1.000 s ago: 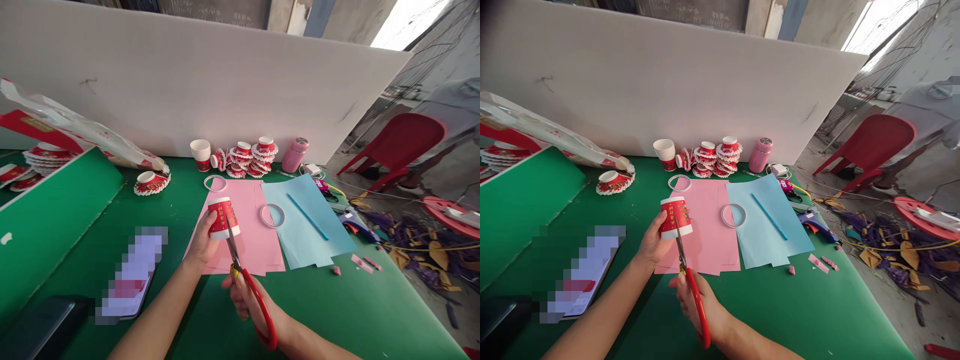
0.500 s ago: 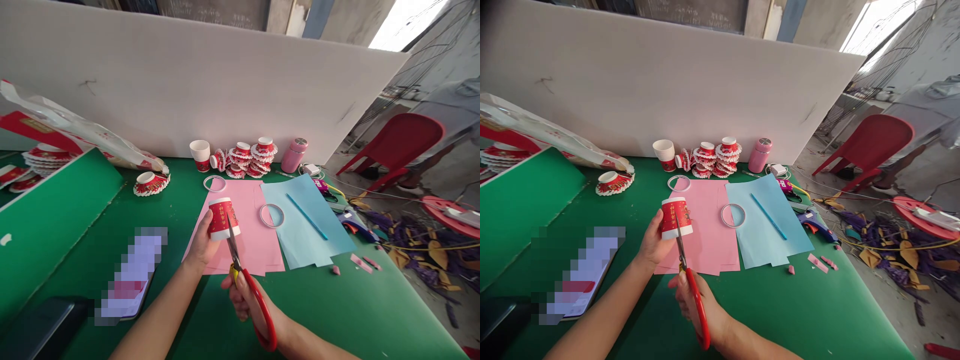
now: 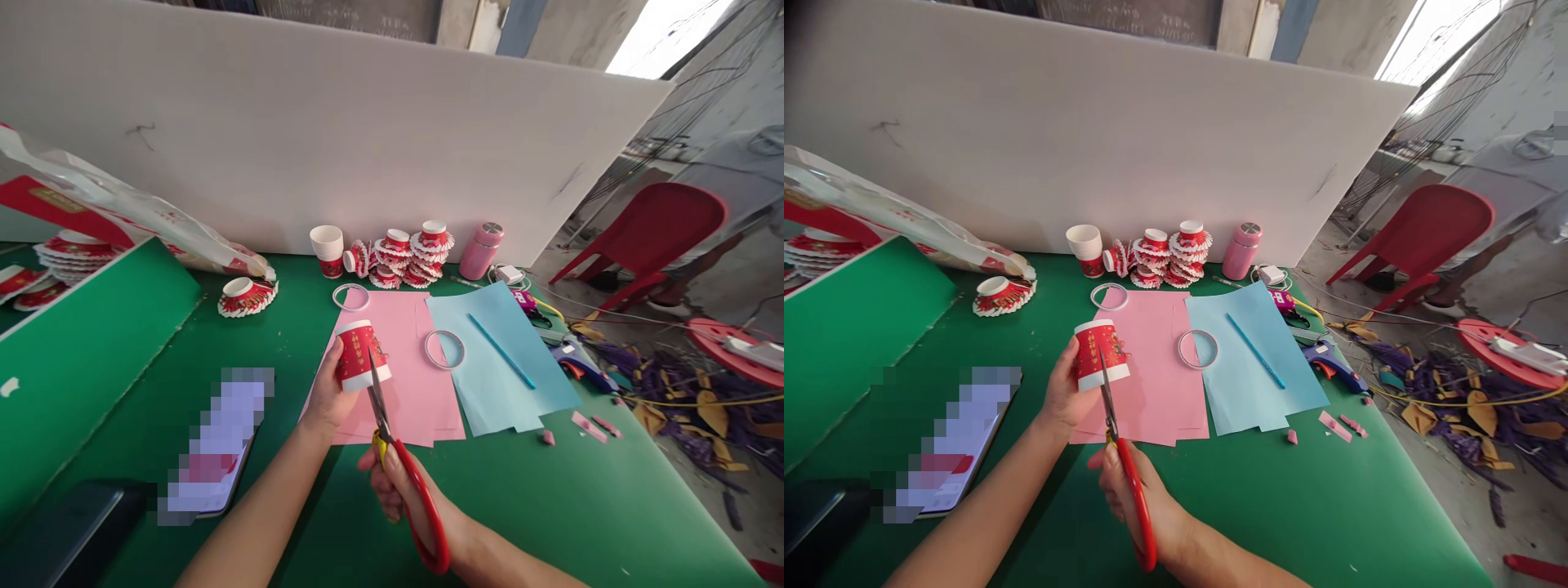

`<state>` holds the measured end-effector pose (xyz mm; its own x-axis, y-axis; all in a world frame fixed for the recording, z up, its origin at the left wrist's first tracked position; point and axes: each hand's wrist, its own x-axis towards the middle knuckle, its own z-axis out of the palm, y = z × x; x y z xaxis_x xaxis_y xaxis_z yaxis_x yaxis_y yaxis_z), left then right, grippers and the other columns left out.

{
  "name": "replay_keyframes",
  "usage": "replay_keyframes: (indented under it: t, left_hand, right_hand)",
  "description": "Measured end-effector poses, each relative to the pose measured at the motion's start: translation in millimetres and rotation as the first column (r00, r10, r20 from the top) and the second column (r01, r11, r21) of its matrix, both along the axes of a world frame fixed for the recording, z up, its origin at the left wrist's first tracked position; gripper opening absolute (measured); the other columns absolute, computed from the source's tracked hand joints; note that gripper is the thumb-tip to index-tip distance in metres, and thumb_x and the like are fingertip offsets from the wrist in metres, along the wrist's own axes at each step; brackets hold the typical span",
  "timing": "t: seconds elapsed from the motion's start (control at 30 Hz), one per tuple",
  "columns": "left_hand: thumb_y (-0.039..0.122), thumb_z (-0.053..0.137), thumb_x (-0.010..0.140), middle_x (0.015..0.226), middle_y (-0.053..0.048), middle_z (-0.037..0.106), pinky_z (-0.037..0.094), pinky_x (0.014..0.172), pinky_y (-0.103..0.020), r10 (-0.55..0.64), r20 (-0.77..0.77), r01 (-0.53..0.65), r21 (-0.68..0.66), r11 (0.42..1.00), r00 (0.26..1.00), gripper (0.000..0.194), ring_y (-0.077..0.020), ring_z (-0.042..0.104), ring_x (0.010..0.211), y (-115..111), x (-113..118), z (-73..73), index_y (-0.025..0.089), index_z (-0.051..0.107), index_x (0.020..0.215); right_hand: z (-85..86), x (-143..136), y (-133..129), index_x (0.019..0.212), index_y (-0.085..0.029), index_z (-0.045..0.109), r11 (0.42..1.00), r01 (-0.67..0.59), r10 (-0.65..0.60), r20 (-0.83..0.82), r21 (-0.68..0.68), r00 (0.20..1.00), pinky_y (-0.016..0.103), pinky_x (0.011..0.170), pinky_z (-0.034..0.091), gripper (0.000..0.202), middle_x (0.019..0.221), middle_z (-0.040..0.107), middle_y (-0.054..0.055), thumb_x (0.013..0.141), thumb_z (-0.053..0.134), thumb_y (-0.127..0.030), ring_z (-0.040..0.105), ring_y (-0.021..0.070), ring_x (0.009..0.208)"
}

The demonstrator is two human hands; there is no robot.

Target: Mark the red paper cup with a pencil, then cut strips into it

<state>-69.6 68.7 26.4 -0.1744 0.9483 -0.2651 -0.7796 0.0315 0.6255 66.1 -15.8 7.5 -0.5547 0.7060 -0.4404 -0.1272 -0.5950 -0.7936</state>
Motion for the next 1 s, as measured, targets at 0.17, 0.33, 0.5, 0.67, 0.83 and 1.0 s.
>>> replay_keyframes:
  t: [0.17, 0.33, 0.5, 0.67, 0.83, 1.0]
  left_hand:
    - [0.045, 0.07, 0.071, 0.079, -0.008, 0.073, 0.054, 0.073, -0.038, -0.016, -0.011, 0.016, -0.006, 1.0, 1.0, 0.035, -0.0235, 0.069, 0.07, -0.8, -0.1, -1.0, 0.014, 0.067, 0.087]
    - [0.046, 0.07, 0.07, 0.08, -0.009, 0.073, 0.054, 0.071, -0.036, -0.031, -0.022, 0.032, 0.023, 0.999, 0.999, 0.038, -0.0233, 0.069, 0.071, -1.3, -0.2, -1.5, 0.012, 0.068, 0.089]
    - [0.046, 0.073, 0.066, 0.081, -0.01, 0.074, 0.055, 0.07, -0.035, -0.047, -0.015, 0.048, 0.045, 0.998, 0.999, 0.043, -0.0234, 0.069, 0.071, -1.7, 0.5, -1.1, 0.011, 0.069, 0.09]
    - [0.046, 0.074, 0.066, 0.08, -0.01, 0.074, 0.055, 0.071, -0.034, -0.057, -0.01, 0.057, 0.046, 0.997, 0.998, 0.043, -0.0228, 0.069, 0.071, -1.5, 0.5, -2.6, 0.011, 0.069, 0.09]
    - [0.045, 0.072, 0.069, 0.081, -0.009, 0.074, 0.055, 0.071, -0.034, -0.059, -0.014, 0.06, 0.048, 0.997, 0.998, 0.04, -0.0228, 0.069, 0.071, -1.3, 0.1, -4.8, 0.011, 0.069, 0.09]
    - [0.043, 0.071, 0.07, 0.08, -0.009, 0.074, 0.055, 0.071, -0.033, -0.059, -0.012, 0.06, 0.04, 0.997, 0.998, 0.038, -0.0224, 0.069, 0.072, -0.9, 0.6, -4.6, 0.012, 0.069, 0.09]
  right_hand:
    - [4.1, -0.3, 0.2, 0.084, -0.017, 0.052, 1.0, 0.009, -0.009, 0.007, -0.022, 1.0, 0.024, 0.045, 0.014, 0.076, 0.058, 0.03, -0.008, 0.055, 0.055, -0.088, 0.017, 0.0054, 0.046]
    - [8.6, -1.8, -0.2, 0.082, -0.018, 0.051, 0.999, 0.008, -0.008, 0.016, -0.043, 1.0, 0.023, 0.044, 0.013, 0.077, 0.056, 0.03, -0.009, 0.053, 0.055, -0.089, 0.017, 0.005, 0.045]
    - [9.4, -1.5, -1.2, 0.081, -0.018, 0.05, 1.0, 0.013, -0.013, 0.019, -0.02, 1.0, 0.022, 0.043, 0.013, 0.076, 0.055, 0.03, -0.01, 0.054, 0.054, -0.089, 0.017, 0.0045, 0.045]
    - [6.4, -0.1, -3.5, 0.082, -0.017, 0.051, 1.0, 0.028, -0.028, 0.053, -0.006, 0.998, 0.021, 0.042, 0.013, 0.077, 0.056, 0.03, -0.009, 0.055, 0.052, -0.089, 0.017, 0.0043, 0.045]
    - [6.4, 1.2, -5.0, 0.083, -0.017, 0.051, 1.0, 0.029, -0.03, 0.075, 0.013, 0.997, 0.02, 0.041, 0.014, 0.077, 0.057, 0.031, -0.009, 0.058, 0.05, -0.089, 0.018, 0.0042, 0.045]
    - [8.2, 2.0, -5.5, 0.082, -0.017, 0.051, 0.999, 0.018, -0.023, 0.109, 0.041, 0.994, 0.019, 0.039, 0.017, 0.076, 0.056, 0.032, -0.009, 0.059, 0.048, -0.09, 0.021, 0.0042, 0.044]
